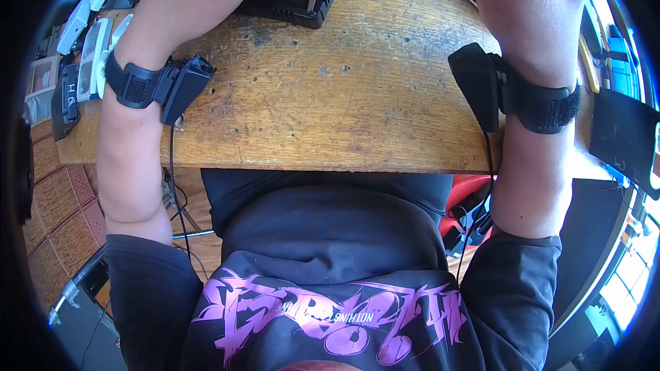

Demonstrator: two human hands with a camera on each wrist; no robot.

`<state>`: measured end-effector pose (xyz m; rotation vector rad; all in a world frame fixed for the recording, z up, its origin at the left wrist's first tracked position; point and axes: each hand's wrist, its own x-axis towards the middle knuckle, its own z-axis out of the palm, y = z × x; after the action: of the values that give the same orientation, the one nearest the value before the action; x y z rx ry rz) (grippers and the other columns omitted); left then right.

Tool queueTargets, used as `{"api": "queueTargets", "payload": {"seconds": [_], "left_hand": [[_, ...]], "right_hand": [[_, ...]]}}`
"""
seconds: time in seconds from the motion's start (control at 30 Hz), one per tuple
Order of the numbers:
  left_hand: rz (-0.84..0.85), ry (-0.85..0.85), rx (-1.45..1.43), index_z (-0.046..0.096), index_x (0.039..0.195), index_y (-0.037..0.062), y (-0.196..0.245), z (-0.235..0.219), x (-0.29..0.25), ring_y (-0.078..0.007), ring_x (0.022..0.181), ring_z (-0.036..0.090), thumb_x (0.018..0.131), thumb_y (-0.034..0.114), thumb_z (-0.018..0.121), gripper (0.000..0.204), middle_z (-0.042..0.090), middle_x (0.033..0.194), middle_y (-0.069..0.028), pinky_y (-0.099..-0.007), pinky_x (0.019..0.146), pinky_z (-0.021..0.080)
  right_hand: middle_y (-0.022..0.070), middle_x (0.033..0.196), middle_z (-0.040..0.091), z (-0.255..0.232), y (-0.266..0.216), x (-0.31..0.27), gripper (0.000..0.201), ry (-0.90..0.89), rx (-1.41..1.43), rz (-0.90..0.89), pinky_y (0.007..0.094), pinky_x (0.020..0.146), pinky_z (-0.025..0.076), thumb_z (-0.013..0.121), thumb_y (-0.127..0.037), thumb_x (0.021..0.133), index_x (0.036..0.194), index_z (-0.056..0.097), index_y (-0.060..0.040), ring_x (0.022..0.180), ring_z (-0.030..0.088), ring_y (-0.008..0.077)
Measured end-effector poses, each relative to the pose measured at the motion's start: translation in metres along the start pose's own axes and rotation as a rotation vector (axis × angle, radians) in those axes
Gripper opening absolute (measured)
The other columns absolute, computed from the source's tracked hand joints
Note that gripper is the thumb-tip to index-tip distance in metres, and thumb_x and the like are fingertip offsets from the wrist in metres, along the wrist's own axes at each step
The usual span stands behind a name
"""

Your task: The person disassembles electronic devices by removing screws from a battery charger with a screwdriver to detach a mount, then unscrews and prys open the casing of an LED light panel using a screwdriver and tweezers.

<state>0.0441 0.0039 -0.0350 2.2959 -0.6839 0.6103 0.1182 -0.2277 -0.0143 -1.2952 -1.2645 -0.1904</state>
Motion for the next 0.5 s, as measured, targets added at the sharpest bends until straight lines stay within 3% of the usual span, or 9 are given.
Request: {"api": "queueTargets", "payload": {"seconds": [0.2,0.3,0.37,0.5], "left_hand": [[0.018,-0.004,0.056,0.067,0.114,0.0014,-0.001,0.0,0.0,-0.0335,0.094,0.072,0.094,0.017,0.067,0.025,0.072,0.105,-0.0193,-0.0379,0.082,0.056],[0.007,-0.01,0.073,0.067,0.114,0.0021,0.0,-0.001,0.0,-0.034,0.095,0.072,0.093,0.017,0.067,0.026,0.072,0.105,-0.0197,-0.0382,0.082,0.057],[-0.008,-0.014,0.057,0.067,0.114,0.002,0.001,-0.002,-0.001,-0.0347,0.095,0.072,0.093,0.018,0.067,0.026,0.072,0.105,-0.0197,-0.0384,0.082,0.056],[-0.001,-0.011,0.046,0.067,0.114,0.0019,0.001,-0.002,-0.001,-0.0352,0.095,0.072,0.093,0.018,0.067,0.026,0.072,0.105,-0.0196,-0.0388,0.082,0.056]], "right_hand": [[0.0171,0.118,0.068,-0.004,-0.001,0.003,0.043,-0.062,0.152,0.028,0.0368,0.089,0.065,0.052,-0.035,0.109,0.136,0.05,-0.0009,0.1,0.076,0.0254],[0.0172,0.119,0.069,0.002,-0.008,0.001,0.043,-0.009,-0.004,0.026,0.0362,0.088,0.065,0.054,-0.035,0.109,0.135,0.05,-0.001,0.1,0.076,0.0252],[0.0175,0.119,0.069,0.001,-0.011,0.004,0.043,0.067,-0.049,0.184,0.0359,0.087,0.066,0.055,-0.035,0.109,0.134,0.05,-0.0009,0.099,0.076,0.0251],[0.018,0.118,0.069,0.003,-0.009,0.002,0.042,0.06,-0.055,0.181,0.0359,0.086,0.066,0.055,-0.034,0.109,0.134,0.05,-0.0005,0.098,0.077,0.0253]]}}
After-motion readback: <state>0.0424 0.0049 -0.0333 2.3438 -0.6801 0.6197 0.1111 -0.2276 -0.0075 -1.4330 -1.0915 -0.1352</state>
